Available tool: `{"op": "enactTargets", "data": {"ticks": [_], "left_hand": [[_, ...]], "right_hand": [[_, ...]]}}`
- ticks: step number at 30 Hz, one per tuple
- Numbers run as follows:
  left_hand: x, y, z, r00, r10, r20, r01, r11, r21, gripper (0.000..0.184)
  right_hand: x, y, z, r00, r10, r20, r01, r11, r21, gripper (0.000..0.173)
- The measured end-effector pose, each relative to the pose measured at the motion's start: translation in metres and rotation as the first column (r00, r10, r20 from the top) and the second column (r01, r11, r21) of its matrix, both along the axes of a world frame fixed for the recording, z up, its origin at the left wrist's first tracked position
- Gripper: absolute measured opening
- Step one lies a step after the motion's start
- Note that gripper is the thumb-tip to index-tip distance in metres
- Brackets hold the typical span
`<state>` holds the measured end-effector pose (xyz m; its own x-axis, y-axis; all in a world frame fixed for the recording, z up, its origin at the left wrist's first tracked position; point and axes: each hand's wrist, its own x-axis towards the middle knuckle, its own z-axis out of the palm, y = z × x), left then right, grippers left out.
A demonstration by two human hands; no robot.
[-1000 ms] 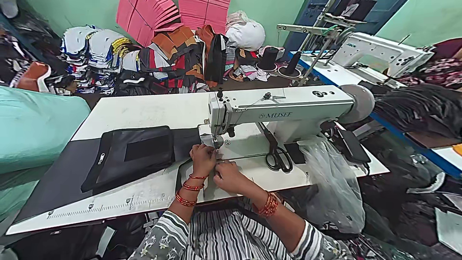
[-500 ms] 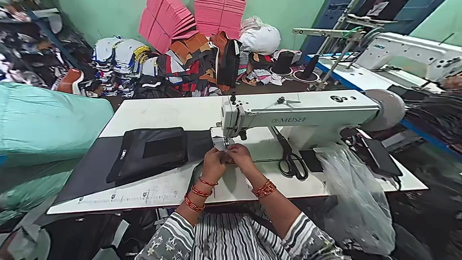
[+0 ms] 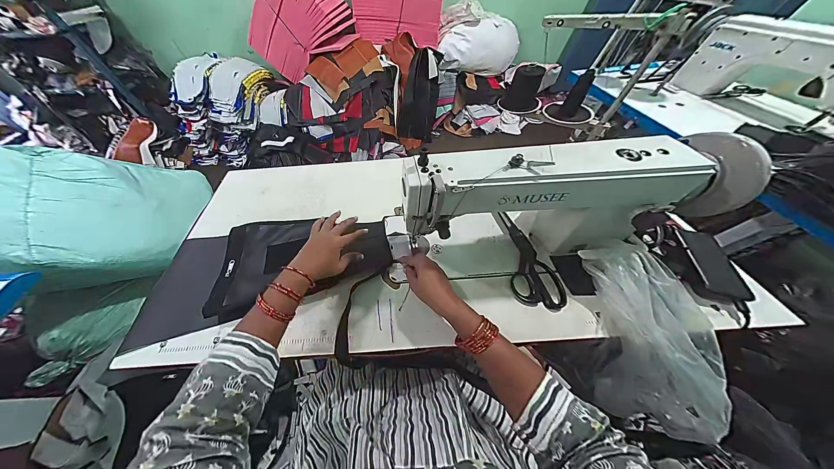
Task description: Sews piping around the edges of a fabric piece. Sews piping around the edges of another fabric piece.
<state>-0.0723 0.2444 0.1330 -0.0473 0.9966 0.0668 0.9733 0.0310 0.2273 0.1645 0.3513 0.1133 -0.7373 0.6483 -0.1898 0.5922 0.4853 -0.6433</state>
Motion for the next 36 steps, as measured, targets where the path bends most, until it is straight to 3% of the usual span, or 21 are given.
{"op": "enactTargets", "data": {"ticks": [3, 7, 17, 19, 23, 26, 30, 33, 36], "left_hand": [[-0.027, 0.004, -0.017, 0.989, -0.097, -0.116, 0.082, 0.989, -0.126, 0.061], [-0.032, 0.005, -0.041, 0.999, 0.020, 0.043, -0.009, 0.970, -0.242, 0.063], [0.077, -0.015, -0.029, 0.927, 0.362, 0.102, -0.324, 0.906, -0.272, 0.064], [0.082, -0.010, -0.030, 0.930, 0.337, 0.147, -0.295, 0.923, -0.248, 0.066], [0.071, 0.011, -0.026, 0.952, 0.246, 0.181, -0.192, 0.943, -0.273, 0.067], [0.044, 0.023, -0.032, 0.975, 0.108, 0.194, -0.057, 0.967, -0.248, 0.066], [0.007, 0.034, -0.039, 0.982, -0.096, 0.160, 0.132, 0.963, -0.234, 0.066], [0.029, 0.042, -0.024, 0.992, -0.032, 0.120, 0.066, 0.953, -0.296, 0.064], [0.073, 0.046, -0.019, 0.982, 0.058, 0.177, -0.006, 0.959, -0.282, 0.059]], "right_hand": [[-0.003, -0.009, 0.001, 0.996, 0.029, 0.085, -0.039, 0.991, 0.127, 0.035], [0.002, -0.013, -0.006, 0.997, 0.055, 0.057, -0.064, 0.984, 0.163, 0.030], [0.046, 0.003, -0.019, 0.994, 0.099, -0.056, -0.075, 0.942, 0.326, 0.027], [0.051, 0.007, -0.025, 0.982, 0.123, -0.142, -0.063, 0.927, 0.370, 0.024], [0.050, 0.011, -0.023, 0.979, 0.161, -0.125, -0.099, 0.912, 0.399, 0.022], [0.050, 0.015, -0.016, 0.978, 0.203, -0.038, -0.173, 0.905, 0.389, 0.023], [0.050, 0.018, -0.020, 0.963, 0.266, -0.046, -0.215, 0.861, 0.461, 0.019], [0.052, 0.021, -0.020, 0.958, 0.281, -0.052, -0.230, 0.866, 0.444, 0.019], [0.053, 0.023, -0.019, 0.957, 0.284, -0.063, -0.234, 0.880, 0.413, 0.021]]}}
